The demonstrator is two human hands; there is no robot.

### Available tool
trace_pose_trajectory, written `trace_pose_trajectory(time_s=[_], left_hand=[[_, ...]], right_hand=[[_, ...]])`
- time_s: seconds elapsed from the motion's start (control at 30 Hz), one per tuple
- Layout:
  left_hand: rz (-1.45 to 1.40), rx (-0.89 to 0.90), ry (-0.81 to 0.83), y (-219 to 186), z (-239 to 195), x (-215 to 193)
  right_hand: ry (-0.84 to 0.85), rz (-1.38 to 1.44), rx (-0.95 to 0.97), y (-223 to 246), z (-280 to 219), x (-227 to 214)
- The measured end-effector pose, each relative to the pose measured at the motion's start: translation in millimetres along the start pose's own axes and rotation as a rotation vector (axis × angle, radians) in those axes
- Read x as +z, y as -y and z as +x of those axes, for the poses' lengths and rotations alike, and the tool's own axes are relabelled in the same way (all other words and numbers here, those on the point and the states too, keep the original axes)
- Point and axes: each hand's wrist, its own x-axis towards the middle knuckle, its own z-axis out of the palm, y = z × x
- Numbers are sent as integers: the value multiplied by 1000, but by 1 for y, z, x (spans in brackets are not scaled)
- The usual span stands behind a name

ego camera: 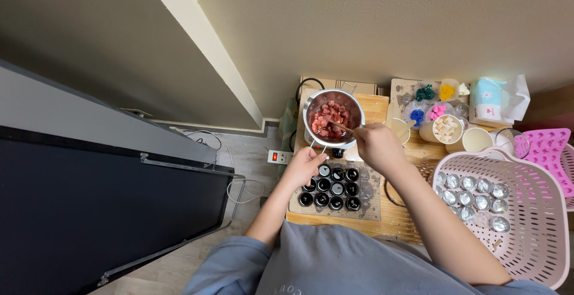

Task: Stirring red wax chunks in a small metal pot over a heating plate to melt them down.

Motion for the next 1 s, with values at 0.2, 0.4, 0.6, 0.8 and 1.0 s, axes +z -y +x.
trace_pose_trajectory(time_s=[0.2,0.4,0.6,0.8,1.0], left_hand=[[0,-33,9,-6,-2,0],[-5,-28,-4,-6,-3,1],[-23,-31,10,-6,-3,1],[-20,-10,8,-8,-5,1],[-27,-29,5,-10,-6,2]], right_hand=[[-28,-23,21,2,-2,-6],[-26,-30,7,-6,-5,6],[1,27,35,-1,-6,-16],[32,22,34,-4,-9,0],[26,73,36,7,-3,-13]])
